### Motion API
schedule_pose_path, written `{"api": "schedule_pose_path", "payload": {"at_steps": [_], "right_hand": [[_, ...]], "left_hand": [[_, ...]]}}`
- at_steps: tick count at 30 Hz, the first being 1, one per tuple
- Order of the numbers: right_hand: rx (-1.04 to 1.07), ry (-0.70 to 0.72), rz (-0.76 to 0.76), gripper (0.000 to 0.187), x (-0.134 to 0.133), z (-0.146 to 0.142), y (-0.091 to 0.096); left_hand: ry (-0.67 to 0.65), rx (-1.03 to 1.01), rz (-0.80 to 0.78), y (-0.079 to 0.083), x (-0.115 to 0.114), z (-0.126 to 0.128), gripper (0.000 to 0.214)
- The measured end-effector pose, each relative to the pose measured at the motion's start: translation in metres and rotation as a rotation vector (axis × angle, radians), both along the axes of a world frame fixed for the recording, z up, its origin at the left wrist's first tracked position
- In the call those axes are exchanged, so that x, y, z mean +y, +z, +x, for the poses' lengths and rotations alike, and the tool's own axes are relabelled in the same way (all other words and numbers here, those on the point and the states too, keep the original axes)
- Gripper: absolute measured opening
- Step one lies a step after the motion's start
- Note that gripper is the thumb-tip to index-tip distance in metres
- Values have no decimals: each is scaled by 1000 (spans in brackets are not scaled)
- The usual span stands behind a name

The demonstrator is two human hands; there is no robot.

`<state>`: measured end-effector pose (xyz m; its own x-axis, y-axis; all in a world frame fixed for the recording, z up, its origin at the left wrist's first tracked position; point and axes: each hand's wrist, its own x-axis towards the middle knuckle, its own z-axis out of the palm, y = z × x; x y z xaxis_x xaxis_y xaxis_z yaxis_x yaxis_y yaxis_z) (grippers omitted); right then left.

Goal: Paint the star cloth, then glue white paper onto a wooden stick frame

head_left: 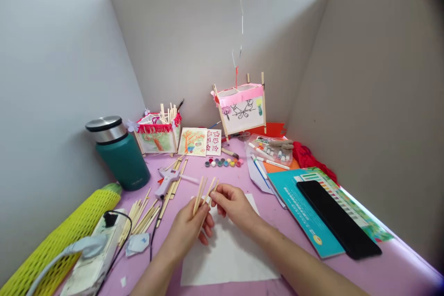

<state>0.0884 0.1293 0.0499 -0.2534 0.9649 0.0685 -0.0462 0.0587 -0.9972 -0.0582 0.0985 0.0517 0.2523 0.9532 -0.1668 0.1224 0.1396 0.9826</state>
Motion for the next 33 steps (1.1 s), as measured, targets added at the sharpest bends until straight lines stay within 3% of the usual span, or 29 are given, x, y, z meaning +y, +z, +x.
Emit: {"api": "schedule_pose_path", "payload": {"at_steps": [2,7,13,21,27,33], "right_hand": [[6,11,-36,26,0,1,-3],[-2,6,-148,28,1,2,-4],[-43,4,-191,29,-2,-2,-3],[-196,2,-150,23,-5,-5,-6],[-541,103,-190,23,-6,-14,2],[-903,204,-63,23,-4,-33,5]], "left_hand": [[28,43,6,-5,1,-2,34],[240,300,143,-5,2,-9,31],[139,269,-54,3,0,-7,29],[156,296,-19,-2,-2,-15,32],[467,566,218,-7,7,-31,28],[503,602,238,-8,9,-34,27]]}}
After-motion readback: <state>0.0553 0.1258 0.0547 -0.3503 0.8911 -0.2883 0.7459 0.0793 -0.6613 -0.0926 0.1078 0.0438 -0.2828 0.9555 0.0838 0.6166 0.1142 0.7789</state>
